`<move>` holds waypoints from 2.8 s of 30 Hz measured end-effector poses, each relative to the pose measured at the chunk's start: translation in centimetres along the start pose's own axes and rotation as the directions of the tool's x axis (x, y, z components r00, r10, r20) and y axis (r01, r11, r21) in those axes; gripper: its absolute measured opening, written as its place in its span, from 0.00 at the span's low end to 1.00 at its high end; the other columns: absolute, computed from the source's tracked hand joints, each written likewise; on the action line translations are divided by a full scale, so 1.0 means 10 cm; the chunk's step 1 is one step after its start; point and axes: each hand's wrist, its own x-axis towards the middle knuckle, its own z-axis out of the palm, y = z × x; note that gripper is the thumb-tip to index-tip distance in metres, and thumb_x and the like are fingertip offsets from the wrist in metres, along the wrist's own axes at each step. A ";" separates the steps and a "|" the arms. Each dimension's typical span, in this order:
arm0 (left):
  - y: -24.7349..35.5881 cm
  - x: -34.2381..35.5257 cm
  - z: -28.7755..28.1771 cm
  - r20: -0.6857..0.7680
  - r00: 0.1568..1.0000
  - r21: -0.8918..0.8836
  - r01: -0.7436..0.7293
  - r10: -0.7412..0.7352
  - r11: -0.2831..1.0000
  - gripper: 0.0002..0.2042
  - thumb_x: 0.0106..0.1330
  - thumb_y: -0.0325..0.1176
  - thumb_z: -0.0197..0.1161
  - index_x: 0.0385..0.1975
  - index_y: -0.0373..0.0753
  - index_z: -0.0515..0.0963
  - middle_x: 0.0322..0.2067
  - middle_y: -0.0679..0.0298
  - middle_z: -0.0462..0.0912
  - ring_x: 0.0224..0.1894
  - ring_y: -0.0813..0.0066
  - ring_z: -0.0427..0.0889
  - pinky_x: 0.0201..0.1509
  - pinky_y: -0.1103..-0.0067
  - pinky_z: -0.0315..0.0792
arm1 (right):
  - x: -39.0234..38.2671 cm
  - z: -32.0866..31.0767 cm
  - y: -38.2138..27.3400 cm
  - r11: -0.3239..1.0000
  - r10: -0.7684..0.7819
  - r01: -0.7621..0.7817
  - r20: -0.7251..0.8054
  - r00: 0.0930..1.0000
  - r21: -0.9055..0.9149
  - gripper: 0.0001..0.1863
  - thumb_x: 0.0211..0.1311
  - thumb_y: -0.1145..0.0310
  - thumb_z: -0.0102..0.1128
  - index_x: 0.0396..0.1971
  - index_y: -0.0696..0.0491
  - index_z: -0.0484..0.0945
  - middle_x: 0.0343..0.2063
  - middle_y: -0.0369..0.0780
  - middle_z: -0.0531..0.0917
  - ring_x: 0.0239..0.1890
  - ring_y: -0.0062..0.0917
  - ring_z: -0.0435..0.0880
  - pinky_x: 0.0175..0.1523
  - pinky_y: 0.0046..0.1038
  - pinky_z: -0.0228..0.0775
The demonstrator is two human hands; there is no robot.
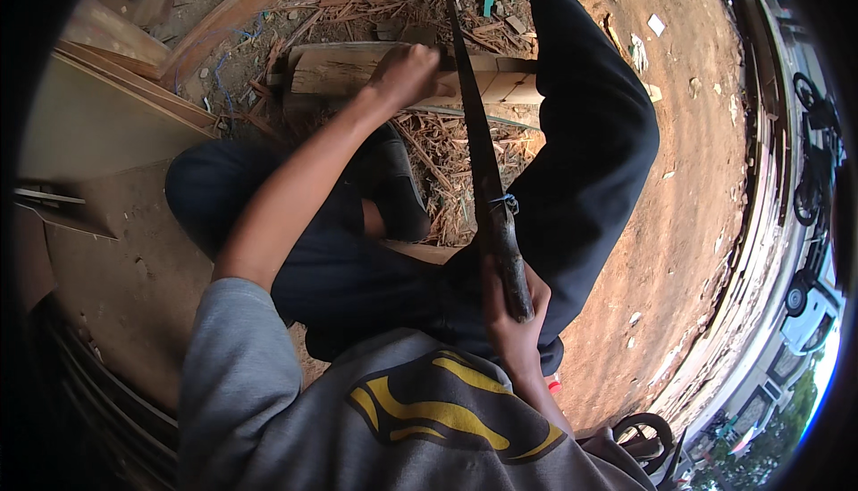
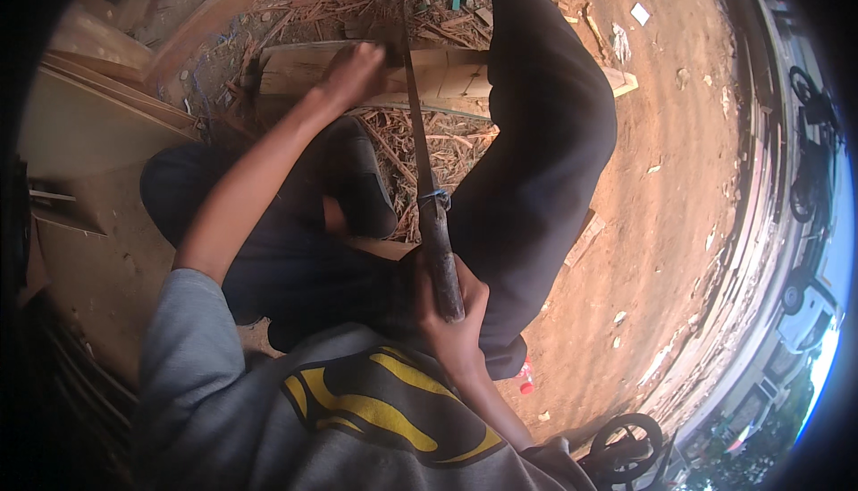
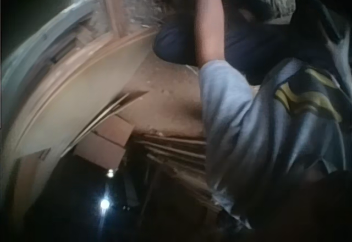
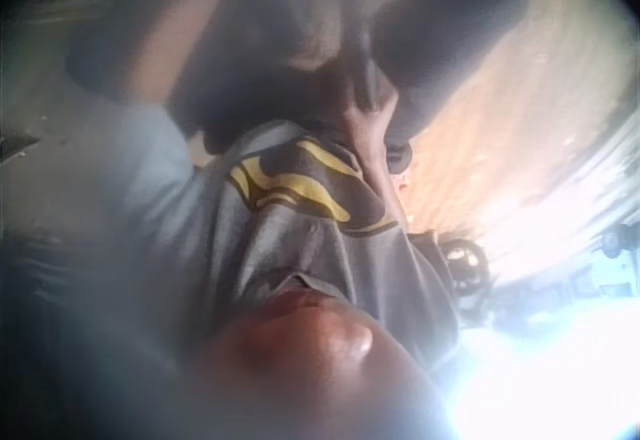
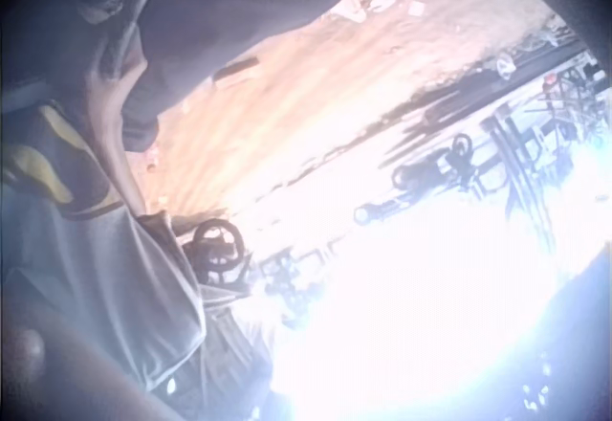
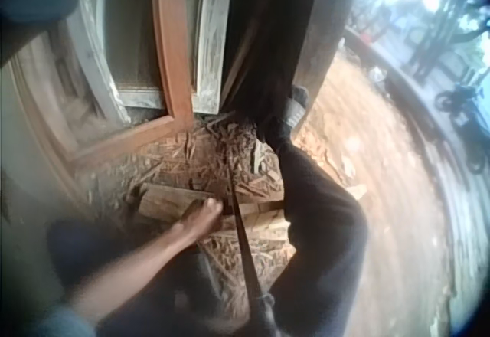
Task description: The person sits on the ground and uses a hand saw to cut a piece of wood. They hold the wood with their left hand and saw with their right hand, making several cuts along the wood's length.
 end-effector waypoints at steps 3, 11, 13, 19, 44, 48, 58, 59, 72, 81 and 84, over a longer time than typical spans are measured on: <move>0.00 -0.04 -0.01 0.008 0.997 -0.280 0.071 -0.072 0.957 0.17 0.49 0.39 0.70 0.28 0.30 0.77 0.22 0.48 0.80 0.25 0.59 0.82 0.30 0.70 0.76 | 0.28 0.10 -0.15 0.998 0.068 -0.068 0.042 0.997 0.005 0.10 0.61 0.71 0.56 0.23 0.62 0.73 0.15 0.31 0.70 0.20 0.09 0.64 0.24 0.18 0.57; -0.03 -0.03 -0.03 0.152 0.986 -0.095 0.088 -0.073 0.992 0.17 0.50 0.39 0.68 0.27 0.28 0.78 0.21 0.46 0.79 0.24 0.58 0.82 0.31 0.70 0.76 | 0.09 0.09 -0.03 0.997 -0.033 0.034 0.010 0.999 -0.072 0.08 0.59 0.73 0.56 0.25 0.62 0.74 0.14 0.32 0.70 0.20 0.09 0.64 0.24 0.19 0.58; 0.02 -0.11 0.01 0.067 0.996 -0.176 0.072 -0.061 0.982 0.15 0.51 0.38 0.67 0.27 0.29 0.77 0.20 0.46 0.78 0.23 0.57 0.82 0.30 0.69 0.76 | 0.07 0.03 -0.14 0.996 0.057 -0.053 0.044 0.997 -0.073 0.07 0.59 0.74 0.57 0.25 0.62 0.74 0.14 0.31 0.70 0.21 0.08 0.65 0.25 0.18 0.58; -0.04 -0.04 -0.10 0.090 0.989 -0.401 0.144 -0.117 0.905 0.13 0.55 0.36 0.64 0.29 0.30 0.77 0.17 0.50 0.77 0.20 0.55 0.79 0.26 0.71 0.74 | 0.56 0.28 -0.14 0.999 0.030 -0.031 0.025 0.999 0.016 0.10 0.60 0.71 0.56 0.22 0.61 0.72 0.14 0.30 0.68 0.20 0.08 0.63 0.23 0.18 0.55; -0.07 -0.08 0.12 -0.138 0.978 -0.252 0.120 -0.158 0.960 0.21 0.53 0.48 0.66 0.22 0.31 0.76 0.16 0.54 0.76 0.18 0.64 0.76 0.32 0.74 0.74 | -0.05 0.10 0.11 0.988 -0.095 0.103 0.072 0.993 -0.119 0.08 0.61 0.74 0.53 0.34 0.63 0.76 0.20 0.29 0.72 0.23 0.06 0.64 0.25 0.14 0.54; 0.06 -0.17 0.00 -0.142 0.987 -0.352 0.022 -0.077 0.936 0.21 0.51 0.46 0.68 0.25 0.31 0.76 0.22 0.52 0.79 0.23 0.62 0.79 0.32 0.74 0.74 | 0.17 0.05 -0.15 0.996 0.033 -0.029 0.052 0.998 -0.088 0.08 0.58 0.75 0.56 0.22 0.62 0.72 0.13 0.35 0.71 0.20 0.09 0.66 0.24 0.19 0.60; -0.21 -0.13 0.28 0.314 0.872 -0.738 0.473 -0.375 0.481 0.21 0.51 0.46 0.67 0.26 0.30 0.76 0.21 0.50 0.79 0.22 0.63 0.80 0.32 0.73 0.73 | -0.02 0.11 0.01 0.982 -0.100 0.109 0.067 0.993 -0.154 0.08 0.59 0.73 0.58 0.23 0.61 0.74 0.13 0.29 0.68 0.20 0.06 0.62 0.23 0.16 0.54; -0.21 -0.16 0.35 0.211 0.924 -0.806 0.349 -0.320 0.478 0.21 0.52 0.47 0.65 0.27 0.31 0.77 0.24 0.50 0.80 0.24 0.62 0.81 0.32 0.73 0.74 | 0.11 0.17 -0.03 0.989 -0.098 0.104 0.065 0.993 -0.105 0.09 0.59 0.73 0.57 0.23 0.61 0.73 0.12 0.30 0.67 0.20 0.07 0.62 0.22 0.17 0.54; -0.12 -0.11 0.06 0.286 0.932 -0.744 0.363 -0.223 0.560 0.22 0.66 0.50 0.46 0.25 0.35 0.73 0.21 0.66 0.72 0.27 0.78 0.70 0.30 0.75 0.65 | 0.40 0.17 0.01 0.989 -0.094 0.102 0.072 0.993 -0.110 0.06 0.56 0.74 0.56 0.26 0.63 0.75 0.12 0.43 0.73 0.17 0.14 0.71 0.24 0.24 0.64; -0.15 -0.09 0.28 -0.177 0.964 -0.558 0.070 -0.201 0.827 0.14 0.57 0.38 0.61 0.18 0.32 0.75 0.17 0.50 0.76 0.16 0.66 0.70 0.23 0.71 0.65 | 0.03 0.01 -0.05 0.998 0.010 -0.006 0.064 0.998 -0.065 0.07 0.58 0.73 0.57 0.25 0.62 0.74 0.14 0.33 0.70 0.21 0.09 0.65 0.25 0.18 0.59; -0.09 -0.06 0.20 0.012 0.987 -0.545 0.140 -0.159 0.827 0.12 0.58 0.35 0.60 0.19 0.32 0.75 0.21 0.50 0.78 0.21 0.66 0.76 0.26 0.71 0.69 | 0.56 0.22 -0.09 1.000 -0.020 0.021 0.064 0.998 -0.011 0.10 0.60 0.71 0.55 0.23 0.61 0.72 0.13 0.30 0.67 0.19 0.10 0.62 0.23 0.19 0.55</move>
